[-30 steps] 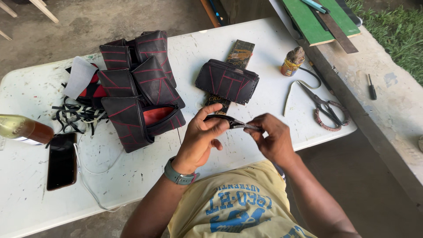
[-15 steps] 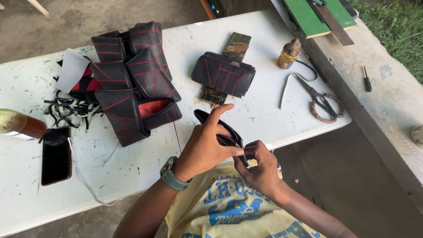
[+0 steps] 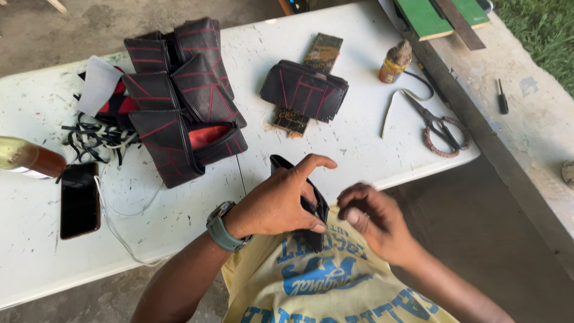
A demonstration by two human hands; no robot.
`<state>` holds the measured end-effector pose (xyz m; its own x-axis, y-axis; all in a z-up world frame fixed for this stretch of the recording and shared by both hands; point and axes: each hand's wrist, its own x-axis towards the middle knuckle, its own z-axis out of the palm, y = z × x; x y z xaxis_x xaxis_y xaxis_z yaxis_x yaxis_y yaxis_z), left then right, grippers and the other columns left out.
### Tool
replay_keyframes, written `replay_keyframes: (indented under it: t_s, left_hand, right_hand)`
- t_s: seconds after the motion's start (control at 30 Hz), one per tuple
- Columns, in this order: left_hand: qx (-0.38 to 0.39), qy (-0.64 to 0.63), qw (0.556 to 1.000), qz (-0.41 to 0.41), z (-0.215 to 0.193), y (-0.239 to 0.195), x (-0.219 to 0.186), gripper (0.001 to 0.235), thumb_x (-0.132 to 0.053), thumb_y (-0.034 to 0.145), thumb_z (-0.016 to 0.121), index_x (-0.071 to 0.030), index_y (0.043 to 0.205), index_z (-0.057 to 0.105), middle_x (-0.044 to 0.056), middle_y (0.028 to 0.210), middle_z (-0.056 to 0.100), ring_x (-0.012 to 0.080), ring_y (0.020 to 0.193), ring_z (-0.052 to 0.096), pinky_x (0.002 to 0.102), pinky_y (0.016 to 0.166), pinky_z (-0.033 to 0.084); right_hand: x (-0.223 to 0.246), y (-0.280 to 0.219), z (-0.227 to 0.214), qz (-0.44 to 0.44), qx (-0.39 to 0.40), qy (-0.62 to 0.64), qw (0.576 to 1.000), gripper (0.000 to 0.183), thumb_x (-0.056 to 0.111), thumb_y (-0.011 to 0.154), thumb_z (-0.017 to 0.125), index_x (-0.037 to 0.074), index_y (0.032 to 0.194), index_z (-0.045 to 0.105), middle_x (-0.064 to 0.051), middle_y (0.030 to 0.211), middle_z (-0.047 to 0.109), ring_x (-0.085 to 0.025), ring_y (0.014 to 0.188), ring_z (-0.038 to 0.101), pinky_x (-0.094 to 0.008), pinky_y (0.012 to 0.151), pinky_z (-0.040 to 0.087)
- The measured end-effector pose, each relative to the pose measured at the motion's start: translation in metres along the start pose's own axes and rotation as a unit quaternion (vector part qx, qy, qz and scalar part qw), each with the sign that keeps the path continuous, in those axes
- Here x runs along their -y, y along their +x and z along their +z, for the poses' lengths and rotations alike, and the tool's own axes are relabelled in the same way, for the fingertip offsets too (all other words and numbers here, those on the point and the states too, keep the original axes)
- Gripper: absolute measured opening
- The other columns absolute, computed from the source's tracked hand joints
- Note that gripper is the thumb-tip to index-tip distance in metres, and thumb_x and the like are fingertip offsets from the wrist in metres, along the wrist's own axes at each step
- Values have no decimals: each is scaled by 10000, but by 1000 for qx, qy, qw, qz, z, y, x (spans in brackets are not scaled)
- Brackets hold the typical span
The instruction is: The person assembles small black leather pouches with red stitching by hand. They use shears to trim excess material, then turn the pouches inside out and inspect the seams and zippers. The person stacks the finished pouches on the table.
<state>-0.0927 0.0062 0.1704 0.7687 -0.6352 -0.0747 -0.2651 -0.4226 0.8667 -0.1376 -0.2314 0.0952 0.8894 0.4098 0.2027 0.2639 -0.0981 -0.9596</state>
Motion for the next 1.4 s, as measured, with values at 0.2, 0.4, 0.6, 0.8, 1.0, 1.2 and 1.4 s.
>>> replay_keyframes:
  t_s: [0.2,0.4,0.6,0.8,1.0,1.2,1.4]
  left_hand:
    - [15,-13,1000,-3,5,5,0,966,-136,634,919,-128,1437,383,134,787,770,258,791,798,357,713,606]
    - [31,19,999,12,8,8,0,941,-137,652,918,-103,1423,379,130,795,777,255,797,788,358,712,586]
    - [36,-31,999,25,10,15,21,1039,-155,645,940,-113,1485,330,118,821,746,210,797,751,334,743,577]
    - [90,-80,992,40,-6,13,31,1078,-114,703,891,-138,1557,234,116,942,756,159,883,731,303,791,585]
    - [146,-254,954,67,-17,16,54,711,-65,961,709,-84,1502,247,136,1182,694,126,1059,669,277,902,585]
    - [116,-266,956,42,-21,22,73,498,-98,956,717,-39,1313,375,152,1100,710,110,926,660,265,796,581]
    - [110,-260,958,42,-31,27,62,527,-126,946,753,-33,1321,393,150,1085,725,107,921,676,256,792,588]
  right_hand:
    - [33,21,-8,-21,55,-163,985,214,137,866,717,14,1042,709,-76,1022,697,-139,835,708,-280,732,571]
    - [28,29,-3,-34,72,-126,989,105,99,837,696,27,909,671,-56,914,673,-128,849,660,-281,754,547]
    - [-13,44,-11,124,69,134,981,98,110,923,696,20,932,659,9,856,617,-69,772,511,-249,665,432]
    - [-24,55,-20,105,78,145,981,104,98,944,728,16,921,668,30,857,619,-52,801,531,-242,709,461]
    - [-39,65,-15,71,52,227,970,121,118,955,718,17,935,655,-19,1031,618,-98,769,600,-262,676,529]
    - [-46,77,-12,87,99,258,957,123,114,983,695,12,1025,641,-83,1046,619,-141,818,656,-288,733,590]
    - [-41,85,-15,41,78,234,968,117,97,971,673,6,1029,629,-61,1064,655,-148,893,687,-315,781,628]
